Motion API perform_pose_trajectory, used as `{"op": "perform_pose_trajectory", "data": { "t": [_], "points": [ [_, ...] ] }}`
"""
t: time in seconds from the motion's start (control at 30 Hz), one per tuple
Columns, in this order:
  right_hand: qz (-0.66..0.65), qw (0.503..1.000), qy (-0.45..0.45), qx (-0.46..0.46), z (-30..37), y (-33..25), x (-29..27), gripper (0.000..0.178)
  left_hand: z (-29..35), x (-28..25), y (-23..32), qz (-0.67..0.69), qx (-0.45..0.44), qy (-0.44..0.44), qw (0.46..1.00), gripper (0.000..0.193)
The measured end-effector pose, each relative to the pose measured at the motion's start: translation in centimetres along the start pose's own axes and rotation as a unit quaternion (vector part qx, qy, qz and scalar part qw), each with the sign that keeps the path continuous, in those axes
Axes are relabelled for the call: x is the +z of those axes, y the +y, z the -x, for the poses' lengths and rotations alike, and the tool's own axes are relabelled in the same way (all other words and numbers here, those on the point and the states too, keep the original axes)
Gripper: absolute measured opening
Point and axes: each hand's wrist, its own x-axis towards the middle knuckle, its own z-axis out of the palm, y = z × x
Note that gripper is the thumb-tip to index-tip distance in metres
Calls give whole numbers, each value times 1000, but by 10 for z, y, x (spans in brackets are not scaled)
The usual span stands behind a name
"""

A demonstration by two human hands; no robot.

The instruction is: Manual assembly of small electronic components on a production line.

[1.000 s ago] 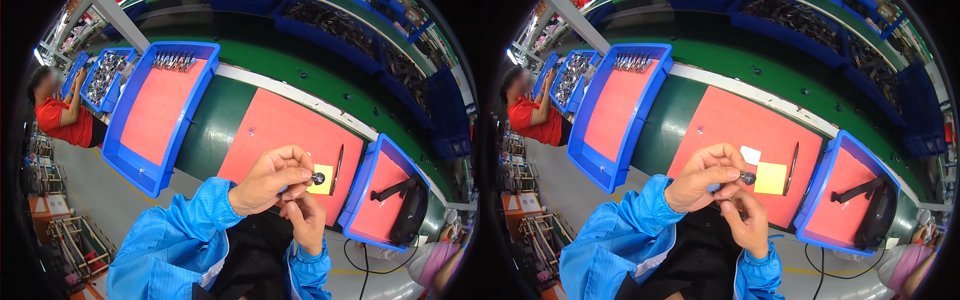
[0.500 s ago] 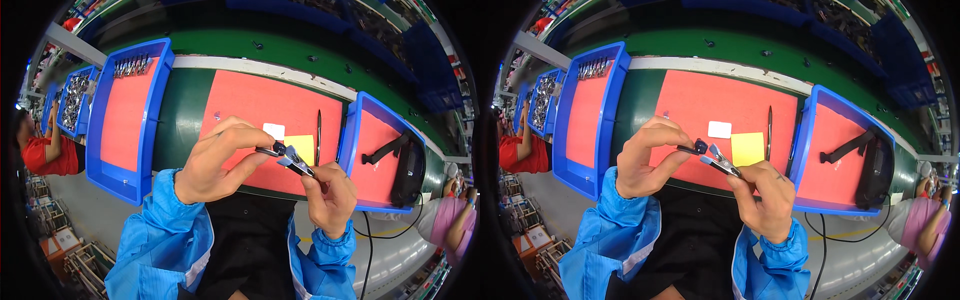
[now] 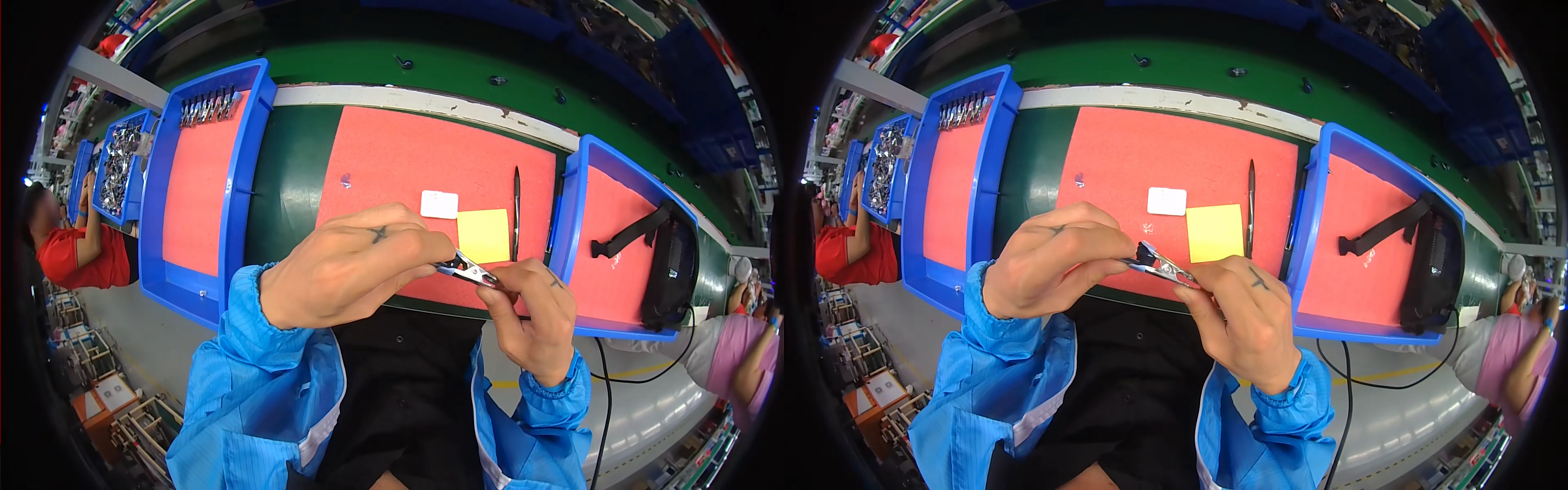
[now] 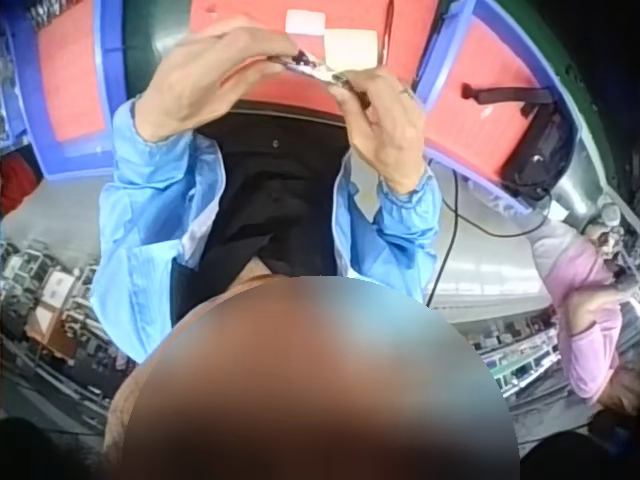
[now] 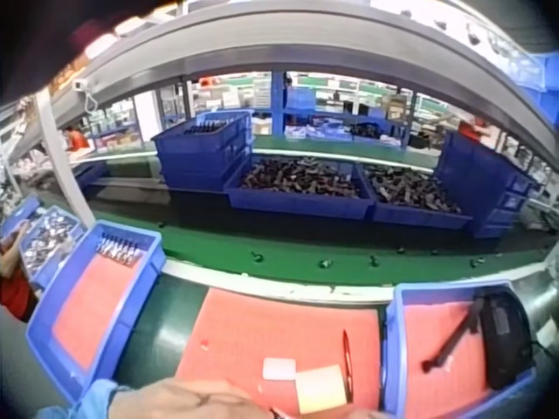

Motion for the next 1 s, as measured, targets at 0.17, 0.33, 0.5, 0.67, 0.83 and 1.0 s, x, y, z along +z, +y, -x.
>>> {"op": "perform_pose_trajectory", "data": {
  "t": [0.17,0.33,0.5,0.67,0.83,1.0],
  "points": [
    [-22,998,-9,66,-7,-6,0,34,-2,5,3,-12,-8,-18,1000,31],
    [-11,997,-69,19,-8,4,9,39,2,18,3,-31,8,-48,998,34],
    [-32,998,-48,3,-3,9,19,40,12,12,10,54,-103,-18,993,41],
    [-193,968,72,144,4,-1,76,35,42,29,17,-67,-178,23,982,47],
    [-334,924,-2,185,1,-21,116,31,86,18,22,-209,-234,19,949,40],
    [-291,938,-26,184,-4,-4,113,27,74,-83,0,-223,-348,102,905,27]
  ]
}}
